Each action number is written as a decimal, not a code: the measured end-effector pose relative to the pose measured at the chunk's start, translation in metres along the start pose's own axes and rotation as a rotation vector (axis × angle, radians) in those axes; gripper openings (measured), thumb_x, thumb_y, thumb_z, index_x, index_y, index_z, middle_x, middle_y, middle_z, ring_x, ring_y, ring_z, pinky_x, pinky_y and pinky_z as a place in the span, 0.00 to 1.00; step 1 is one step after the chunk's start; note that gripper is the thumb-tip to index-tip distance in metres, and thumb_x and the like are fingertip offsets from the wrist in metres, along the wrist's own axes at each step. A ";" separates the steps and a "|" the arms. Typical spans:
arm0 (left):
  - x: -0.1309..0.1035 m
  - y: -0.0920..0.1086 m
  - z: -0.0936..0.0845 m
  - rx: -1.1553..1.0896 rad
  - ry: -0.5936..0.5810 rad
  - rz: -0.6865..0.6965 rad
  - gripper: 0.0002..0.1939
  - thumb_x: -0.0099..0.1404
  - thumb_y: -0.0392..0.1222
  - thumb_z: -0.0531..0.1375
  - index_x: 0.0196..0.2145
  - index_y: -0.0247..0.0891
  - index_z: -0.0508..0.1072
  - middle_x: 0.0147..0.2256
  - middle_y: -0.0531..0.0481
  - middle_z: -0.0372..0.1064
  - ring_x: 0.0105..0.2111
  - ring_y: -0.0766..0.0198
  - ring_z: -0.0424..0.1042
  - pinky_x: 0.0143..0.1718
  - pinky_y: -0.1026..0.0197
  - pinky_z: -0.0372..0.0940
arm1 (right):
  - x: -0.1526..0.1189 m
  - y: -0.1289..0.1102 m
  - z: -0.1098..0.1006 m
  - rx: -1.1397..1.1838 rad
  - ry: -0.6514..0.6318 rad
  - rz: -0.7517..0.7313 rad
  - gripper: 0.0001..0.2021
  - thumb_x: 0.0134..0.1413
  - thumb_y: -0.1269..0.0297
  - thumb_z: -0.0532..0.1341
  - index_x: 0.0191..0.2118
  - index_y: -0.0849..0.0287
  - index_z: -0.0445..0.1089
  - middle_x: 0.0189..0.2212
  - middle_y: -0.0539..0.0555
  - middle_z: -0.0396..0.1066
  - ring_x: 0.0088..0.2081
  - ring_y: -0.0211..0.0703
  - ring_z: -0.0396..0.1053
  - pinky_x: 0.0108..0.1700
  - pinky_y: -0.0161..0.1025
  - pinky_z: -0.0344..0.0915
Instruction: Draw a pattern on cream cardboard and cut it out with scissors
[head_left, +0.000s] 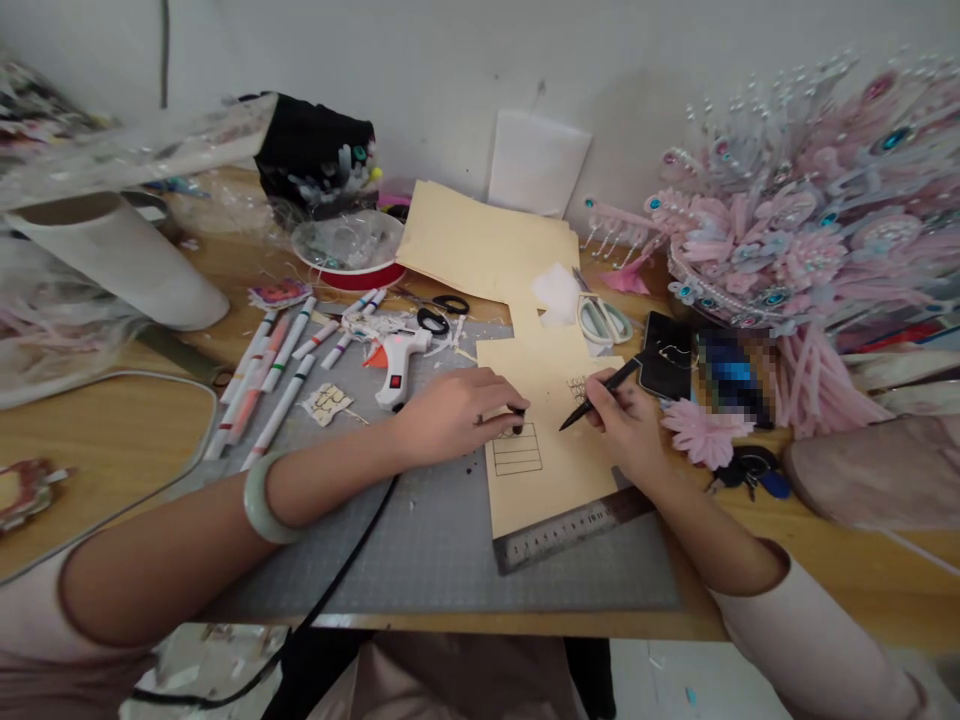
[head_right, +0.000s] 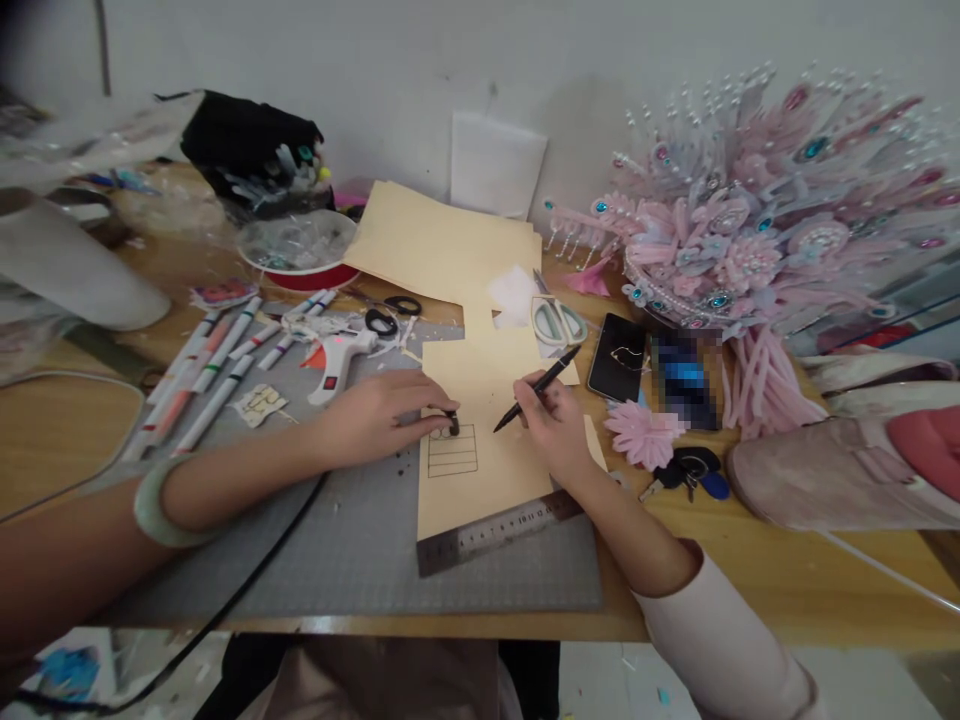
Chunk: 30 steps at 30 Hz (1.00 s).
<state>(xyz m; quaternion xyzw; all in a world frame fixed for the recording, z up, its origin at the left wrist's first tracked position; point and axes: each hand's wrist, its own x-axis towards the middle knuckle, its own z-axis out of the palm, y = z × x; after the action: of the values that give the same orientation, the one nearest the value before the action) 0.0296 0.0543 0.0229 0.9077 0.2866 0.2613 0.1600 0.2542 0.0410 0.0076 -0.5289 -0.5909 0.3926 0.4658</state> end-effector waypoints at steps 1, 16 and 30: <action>0.001 0.000 0.002 0.008 0.012 0.004 0.07 0.64 0.38 0.56 0.38 0.35 0.73 0.34 0.48 0.73 0.35 0.61 0.71 0.37 0.61 0.64 | -0.002 0.002 -0.001 0.010 0.021 -0.006 0.14 0.52 0.52 0.57 0.26 0.58 0.60 0.16 0.43 0.55 0.18 0.31 0.53 0.20 0.31 0.50; -0.006 -0.003 0.010 0.001 0.082 0.018 0.09 0.66 0.38 0.54 0.40 0.35 0.72 0.36 0.47 0.74 0.36 0.62 0.71 0.38 0.61 0.64 | -0.002 0.011 0.000 0.088 0.057 0.066 0.15 0.49 0.51 0.59 0.27 0.58 0.61 0.18 0.44 0.57 0.17 0.30 0.54 0.18 0.31 0.51; -0.006 -0.004 0.010 0.024 0.082 0.042 0.08 0.65 0.36 0.54 0.40 0.35 0.73 0.36 0.47 0.74 0.36 0.62 0.71 0.38 0.61 0.63 | -0.003 0.012 0.001 0.040 0.004 0.028 0.15 0.51 0.50 0.58 0.27 0.58 0.62 0.17 0.44 0.56 0.17 0.31 0.55 0.18 0.31 0.51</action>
<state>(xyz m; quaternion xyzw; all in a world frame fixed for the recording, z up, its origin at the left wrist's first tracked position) 0.0298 0.0521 0.0105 0.9039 0.2768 0.2984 0.1317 0.2568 0.0394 -0.0048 -0.5284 -0.5746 0.4096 0.4720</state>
